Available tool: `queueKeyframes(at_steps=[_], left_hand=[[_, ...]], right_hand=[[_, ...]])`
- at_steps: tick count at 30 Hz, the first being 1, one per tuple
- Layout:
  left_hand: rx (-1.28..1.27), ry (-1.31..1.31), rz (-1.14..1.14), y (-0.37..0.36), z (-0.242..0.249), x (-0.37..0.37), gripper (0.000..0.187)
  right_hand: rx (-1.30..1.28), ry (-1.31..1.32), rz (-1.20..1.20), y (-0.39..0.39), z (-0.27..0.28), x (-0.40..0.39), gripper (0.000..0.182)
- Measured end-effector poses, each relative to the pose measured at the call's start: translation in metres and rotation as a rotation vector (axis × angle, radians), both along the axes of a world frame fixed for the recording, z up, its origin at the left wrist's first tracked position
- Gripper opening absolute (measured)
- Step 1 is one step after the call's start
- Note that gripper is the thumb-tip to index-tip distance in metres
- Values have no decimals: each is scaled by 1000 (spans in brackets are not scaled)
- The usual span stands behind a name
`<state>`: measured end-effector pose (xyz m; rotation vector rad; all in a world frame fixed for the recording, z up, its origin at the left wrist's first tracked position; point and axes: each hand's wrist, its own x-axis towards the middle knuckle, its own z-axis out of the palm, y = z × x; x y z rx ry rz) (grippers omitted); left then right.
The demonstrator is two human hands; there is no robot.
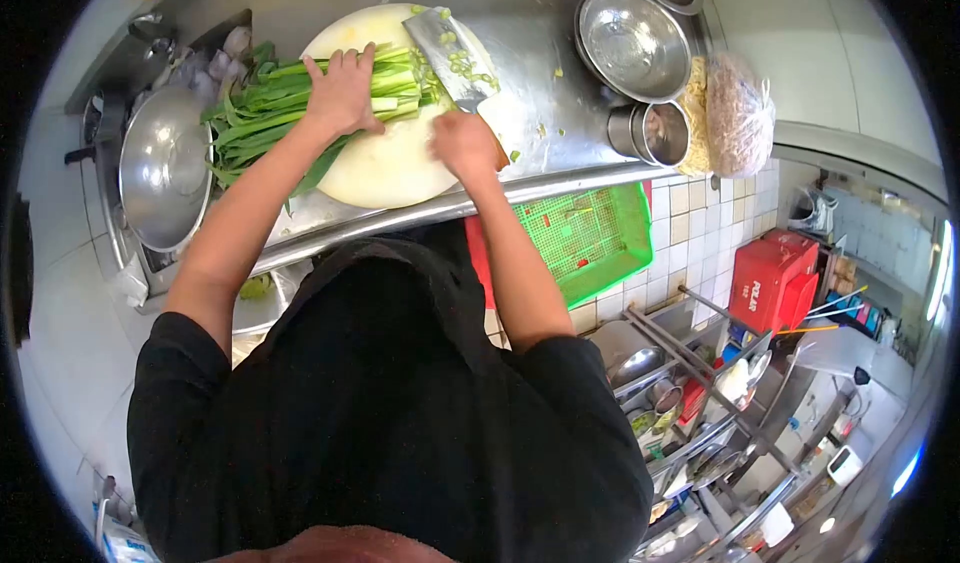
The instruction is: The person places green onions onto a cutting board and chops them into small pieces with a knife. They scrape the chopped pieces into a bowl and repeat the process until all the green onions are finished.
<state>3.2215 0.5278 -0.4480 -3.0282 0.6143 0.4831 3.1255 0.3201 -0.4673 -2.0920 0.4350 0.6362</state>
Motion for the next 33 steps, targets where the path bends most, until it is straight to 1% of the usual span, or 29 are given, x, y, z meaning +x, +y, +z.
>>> queueKeyframes(at_steps=[2,5,8,9,12,13,14,16,18,20,21,24,25,27,30,33], left_hand=[[-11,-16,11,0,-3,0,130],[3,-17,6,0,-8,-1,120],[23,-37,5,-4,-2,-1,113],[32,-43,4,-4,-1,-1,111],[48,-64,0,-6,0,-2,109],[61,-79,-9,-6,-2,-1,108],[72,-92,-18,-7,-5,0,106],[72,-93,-23,-9,-6,3,103],[59,-66,-34,-8,-4,4,99],[50,-69,-12,-8,-6,3,95],[43,-72,0,-9,-5,3,94],[18,-77,9,-9,-4,1,92],[22,-60,10,-9,-4,1,92],[32,-28,3,-10,-1,4,92],[57,2,39,-13,4,3,102],[31,-54,6,-10,-2,3,87]], right_hand=[[-525,-472,-45,-22,1,-27,44],[-561,-412,12,-36,-32,-43,46],[-573,-217,9,-33,-3,-33,53],[-562,-172,-38,-26,23,-30,55],[-14,-182,-195,-39,17,-43,63],[58,-298,-234,-31,14,-54,70],[160,-333,-279,-22,12,-65,69],[369,-400,-362,3,42,-72,67],[271,-335,-246,6,50,-60,59],[228,-210,-224,12,63,-43,57],[171,-243,-207,17,57,-41,53],[189,-191,-249,19,55,-50,52],[154,-205,-233,20,56,-53,52],[180,-237,-222,20,47,-57,51],[218,-224,-249,18,43,-63,50],[208,-220,-241,14,43,-71,49]])
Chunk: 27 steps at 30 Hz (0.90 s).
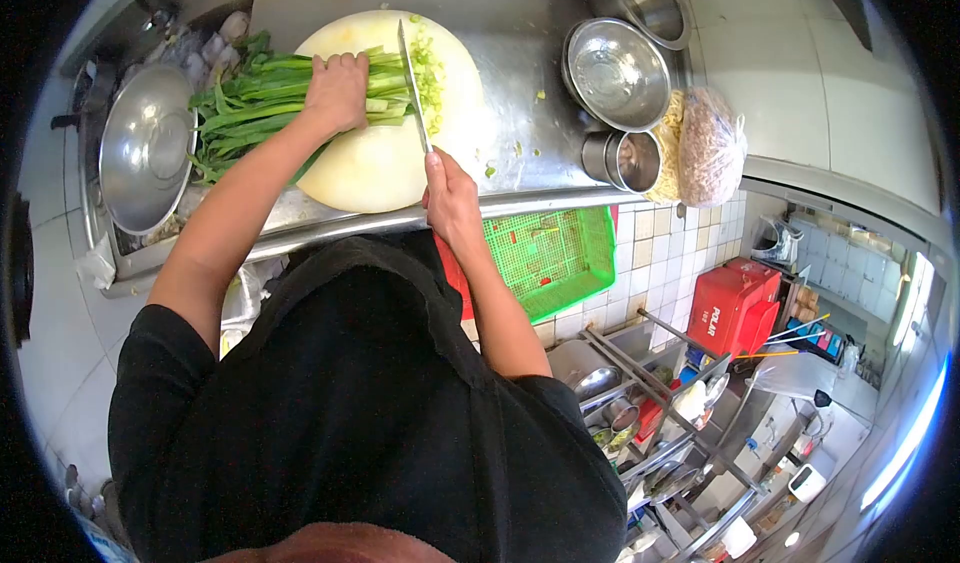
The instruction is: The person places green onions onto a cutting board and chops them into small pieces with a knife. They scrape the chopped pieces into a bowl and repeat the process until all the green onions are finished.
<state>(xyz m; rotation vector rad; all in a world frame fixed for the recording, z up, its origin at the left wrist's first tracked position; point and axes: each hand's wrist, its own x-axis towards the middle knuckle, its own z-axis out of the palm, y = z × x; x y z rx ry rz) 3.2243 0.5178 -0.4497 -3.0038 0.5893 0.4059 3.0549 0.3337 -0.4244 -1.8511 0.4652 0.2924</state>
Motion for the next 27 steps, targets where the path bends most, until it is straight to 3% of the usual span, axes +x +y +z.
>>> queueKeyframes(at_steps=[4,6,8,10,15,19,23,27], left_hand=[[13,1,0,0,-3,2,80],[21,-12,1,-3,-3,1,76],[1,-22,10,-3,-8,2,74],[-10,-31,7,-1,-13,2,73],[-10,-27,7,0,-7,1,76],[23,9,36,-4,-6,3,93],[18,-7,43,-4,-11,1,90],[28,-26,51,-6,-13,2,81]], right_hand=[[-48,35,26,0,-5,7,49],[-172,-79,86,5,-53,45,50],[-192,-80,105,4,-66,79,50],[-103,27,84,12,-36,106,51],[-49,52,41,0,5,63,50],[-79,45,47,0,11,13,48],[-169,-69,30,4,-12,0,50],[-256,-130,104,6,-61,54,49]])
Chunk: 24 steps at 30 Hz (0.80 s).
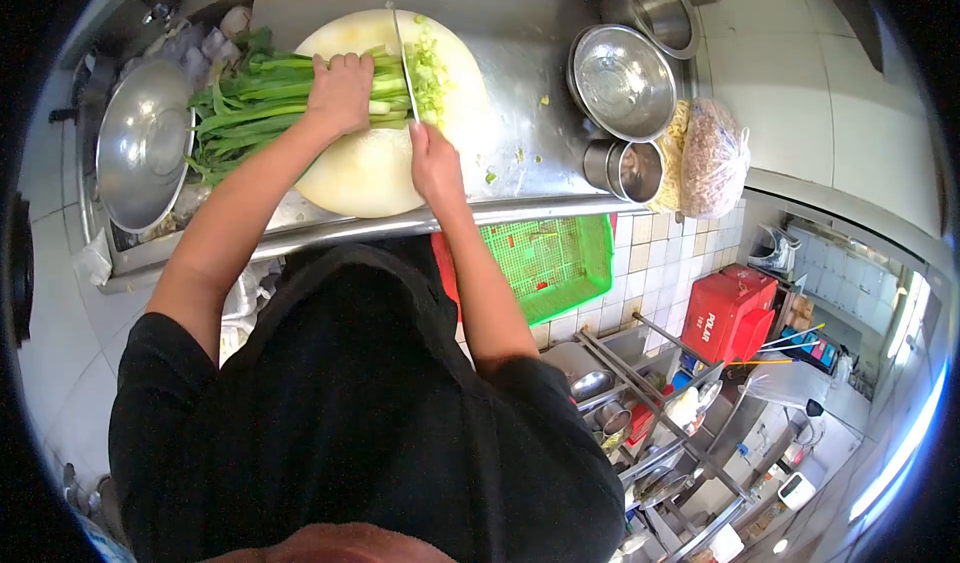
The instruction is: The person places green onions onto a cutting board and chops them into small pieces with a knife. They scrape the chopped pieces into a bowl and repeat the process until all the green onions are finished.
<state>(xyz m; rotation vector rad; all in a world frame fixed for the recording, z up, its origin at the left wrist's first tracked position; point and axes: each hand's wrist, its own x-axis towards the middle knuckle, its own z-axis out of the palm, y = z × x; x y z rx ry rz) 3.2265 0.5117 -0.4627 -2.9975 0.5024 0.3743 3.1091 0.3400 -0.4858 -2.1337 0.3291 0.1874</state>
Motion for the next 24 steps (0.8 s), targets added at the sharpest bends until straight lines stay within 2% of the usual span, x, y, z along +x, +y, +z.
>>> queueKeyframes(at_steps=[3,6,7,13,16,17,20,24], left_hand=[[-32,0,7,2,-2,0,77],[-28,16,-20,3,4,-2,69],[-27,20,-23,3,5,-3,69],[-30,37,-17,3,10,-2,73],[-28,27,-16,2,6,-1,72],[-38,21,-15,2,3,-1,71],[-18,12,-7,2,5,0,67],[-23,-13,0,1,1,-2,66]], right_hand=[[99,32,10,5,-1,57,50],[207,249,-46,8,60,72,52],[178,166,-16,6,58,67,53],[220,145,-55,-5,71,-17,52],[214,132,-84,5,67,-41,51],[163,251,-75,1,70,-42,50],[-6,57,-47,8,37,-41,48],[-7,87,13,10,13,24,48]])
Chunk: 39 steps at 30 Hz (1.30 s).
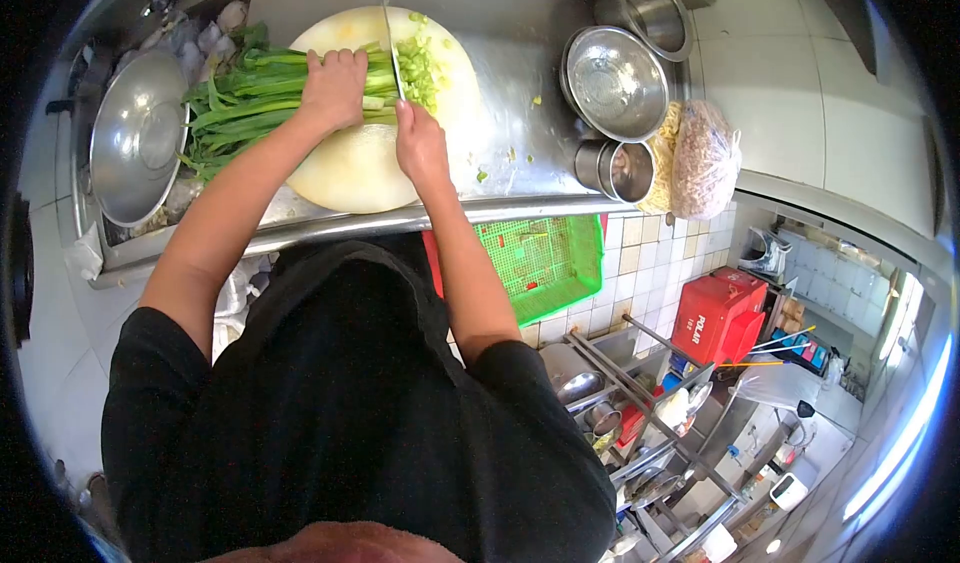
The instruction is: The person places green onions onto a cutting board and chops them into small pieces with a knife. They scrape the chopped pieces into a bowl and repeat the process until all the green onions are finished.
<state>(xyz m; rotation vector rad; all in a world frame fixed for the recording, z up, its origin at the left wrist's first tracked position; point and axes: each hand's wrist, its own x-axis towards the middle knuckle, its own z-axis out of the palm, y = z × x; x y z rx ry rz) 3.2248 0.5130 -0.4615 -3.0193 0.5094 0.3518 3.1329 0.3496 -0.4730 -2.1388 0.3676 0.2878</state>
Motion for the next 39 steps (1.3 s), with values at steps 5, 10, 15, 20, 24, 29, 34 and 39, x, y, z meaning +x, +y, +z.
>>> queueKeyframes(at_steps=[5,10,15,20,24,29,34,39], left_hand=[[0,56,-1,1,10,3,75],[16,59,2,1,11,1,77],[1,27,20,0,9,-2,73],[-55,-29,4,2,-3,0,62],[-44,-11,-1,2,5,-3,59],[-20,-16,43,-2,-5,-1,77],[-60,48,57,1,3,4,80],[-45,20,42,3,4,1,71]], right_hand=[[73,101,-47,-17,-2,-37,51],[-12,85,-19,-50,30,-126,54],[146,162,-89,-38,54,-100,52],[245,178,-111,-17,73,-74,51],[89,58,-57,-17,39,-83,48],[47,44,-2,-3,-7,-12,51],[94,155,-10,-11,22,-28,54],[107,432,-71,-49,70,-124,54]])
